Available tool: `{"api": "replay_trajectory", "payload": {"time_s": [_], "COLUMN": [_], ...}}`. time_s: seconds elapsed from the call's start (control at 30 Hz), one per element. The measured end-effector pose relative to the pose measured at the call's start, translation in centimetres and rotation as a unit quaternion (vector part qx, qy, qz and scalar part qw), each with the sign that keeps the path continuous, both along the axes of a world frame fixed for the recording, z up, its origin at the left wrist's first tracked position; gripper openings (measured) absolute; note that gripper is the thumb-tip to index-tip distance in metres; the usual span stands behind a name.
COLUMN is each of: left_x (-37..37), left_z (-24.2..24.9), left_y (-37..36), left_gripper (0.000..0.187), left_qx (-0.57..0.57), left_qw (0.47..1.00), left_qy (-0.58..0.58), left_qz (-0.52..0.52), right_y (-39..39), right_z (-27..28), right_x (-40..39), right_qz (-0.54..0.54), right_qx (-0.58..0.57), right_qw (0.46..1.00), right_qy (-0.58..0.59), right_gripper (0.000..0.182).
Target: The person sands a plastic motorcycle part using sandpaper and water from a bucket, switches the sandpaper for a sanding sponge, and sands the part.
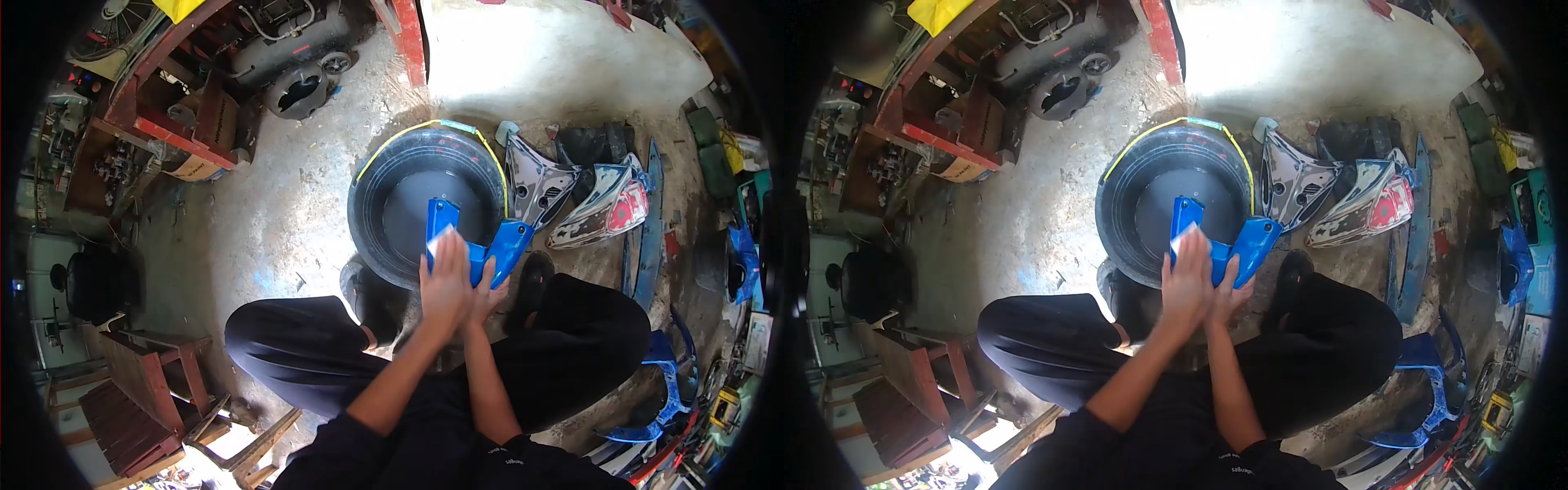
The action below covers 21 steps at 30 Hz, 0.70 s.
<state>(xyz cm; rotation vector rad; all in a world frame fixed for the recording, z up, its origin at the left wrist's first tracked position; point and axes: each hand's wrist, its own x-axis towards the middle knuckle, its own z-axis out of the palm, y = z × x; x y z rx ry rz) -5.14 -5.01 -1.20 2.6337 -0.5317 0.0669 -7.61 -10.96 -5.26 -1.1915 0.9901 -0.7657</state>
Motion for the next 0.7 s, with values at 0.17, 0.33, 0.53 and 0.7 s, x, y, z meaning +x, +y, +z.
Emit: {"api": "replay_trajectory", "payload": {"time_s": [0.17,0.33,0.53,0.7], "left_x": [-1.3,5.4,-2.3,2.4], "left_z": [0.4,-0.3,1.5,0.1], "left_y": [1.7,-0.7,3.3,1.8], "left_gripper": [0.054,0.053,0.05,0.051], "left_qx": [0.034,-0.007,0.006,-0.011], "left_qw": [0.999,0.989,0.994,0.994], "left_qy": [-0.026,0.084,0.007,0.069], "left_qz": [-0.029,0.122,-0.113,0.088], "right_y": [0.1,0.2,-0.2,0.2], "right_z": [-0.4,0.7,-0.4,0.4], "right_x": [-0.1,0.1,0.0,-0.2], "right_qz": [0.01,-0.004,0.008,0.002], "right_qx": [-0.007,0.003,-0.011,0.0], "right_qw": [1.0,1.0,1.0,1.0], "right_qy": [-0.003,-0.023,0.016,-0.015], "right_gripper": [0.035,0.037,0.038,0.04]}}
